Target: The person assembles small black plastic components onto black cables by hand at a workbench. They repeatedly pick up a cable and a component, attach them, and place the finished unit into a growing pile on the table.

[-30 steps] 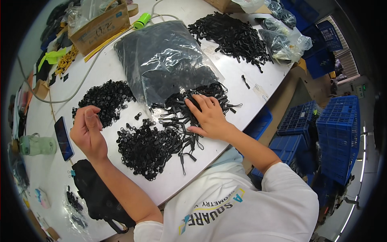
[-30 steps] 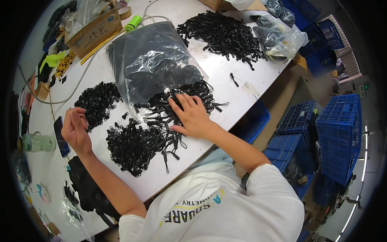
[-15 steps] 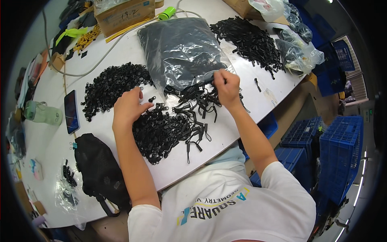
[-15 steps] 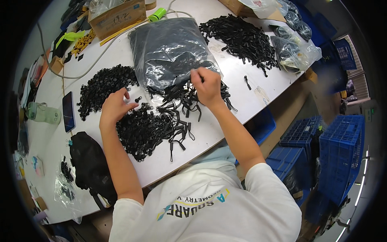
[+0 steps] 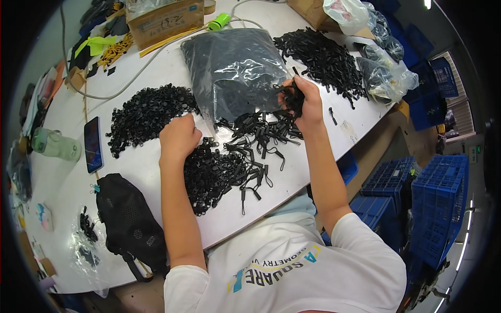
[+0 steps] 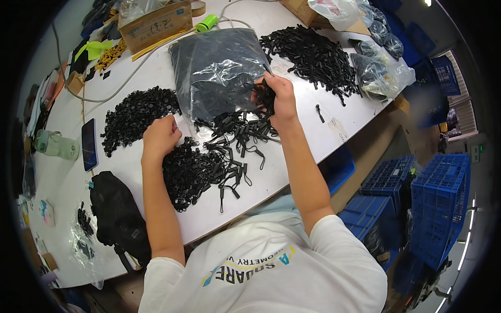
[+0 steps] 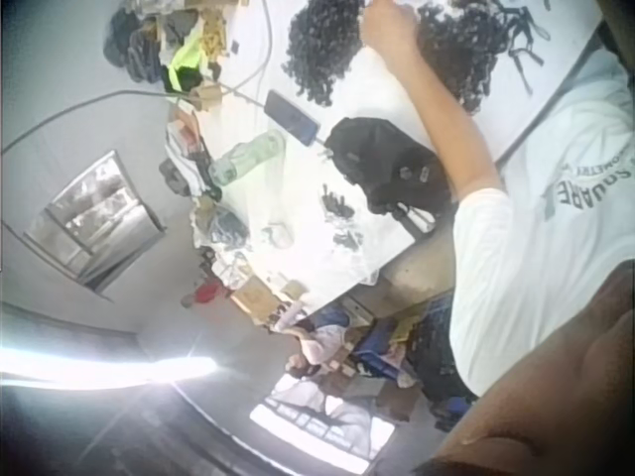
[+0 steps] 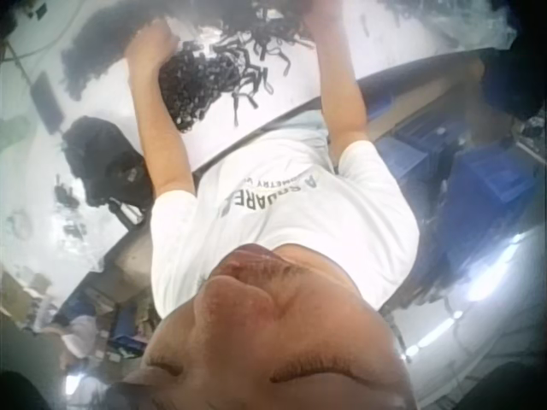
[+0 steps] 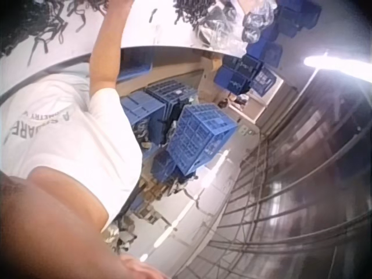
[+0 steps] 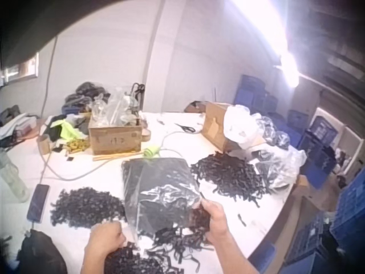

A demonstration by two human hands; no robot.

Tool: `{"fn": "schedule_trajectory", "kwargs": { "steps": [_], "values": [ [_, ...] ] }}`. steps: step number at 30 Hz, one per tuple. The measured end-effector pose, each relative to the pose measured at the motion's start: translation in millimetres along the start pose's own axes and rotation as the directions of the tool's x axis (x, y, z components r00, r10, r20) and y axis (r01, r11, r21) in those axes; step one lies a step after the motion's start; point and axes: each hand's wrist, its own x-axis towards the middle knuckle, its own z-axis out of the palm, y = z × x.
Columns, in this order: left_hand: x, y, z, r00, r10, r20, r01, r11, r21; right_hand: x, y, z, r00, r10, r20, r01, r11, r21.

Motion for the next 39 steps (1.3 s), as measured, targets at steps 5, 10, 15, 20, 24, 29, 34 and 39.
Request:
{"fn": "schedule_trajectory", "kwargs": {
  "steps": [5, 10, 15, 20, 24, 29, 34, 39],
  "values": [
    [-5.4, 1.4, -42.5, 0.984, -0.047, -0.17, -0.023, 0.921, -0.388, -6.0, -1.7, 7.0, 0.992, -0.112, 0.056, 0.122, 0.97, -0.21],
    [-8.3, -4.0, -55.2, 0.958, -0.074, -0.276, -0.077, 0.863, -0.499, -10.8, -0.7, -0.2, 0.953, -0.24, 0.184, 0.293, 0.882, -0.369],
    [-10.1, -2.6, -56.8, 0.952, -0.063, -0.299, -0.099, 0.862, -0.498, -19.8, -0.9, 6.2, 0.988, -0.09, 0.128, 0.13, 0.927, -0.352],
    [-13.5, 0.9, -64.1, 0.946, -0.079, -0.315, -0.083, 0.879, -0.469, -28.7, 1.6, 1.0, 0.978, -0.002, 0.207, 0.103, 0.871, -0.48],
    [-15.7, 0.3, -69.6, 0.943, -0.091, -0.32, -0.073, 0.882, -0.466, -30.4, -4.7, 5.1, 0.989, 0.048, 0.139, 0.039, 0.829, -0.559],
    [-19.8, 4.5, -74.9, 0.938, -0.082, -0.337, -0.099, 0.867, -0.488, -27.6, -4.0, -7.3, 0.979, -0.099, 0.177, 0.195, 0.71, -0.677],
    [-19.6, 4.8, -76.3, 0.939, -0.097, -0.329, -0.082, 0.868, -0.49, -35.3, -16.8, -11.0, 0.99, 0.052, 0.13, 0.05, 0.739, -0.672],
    [-20.0, 3.5, -76.6, 0.939, -0.1, -0.33, -0.08, 0.868, -0.489, -41.4, -24.0, -5.7, 0.984, 0.032, 0.177, 0.077, 0.815, -0.574]
  ]
}}
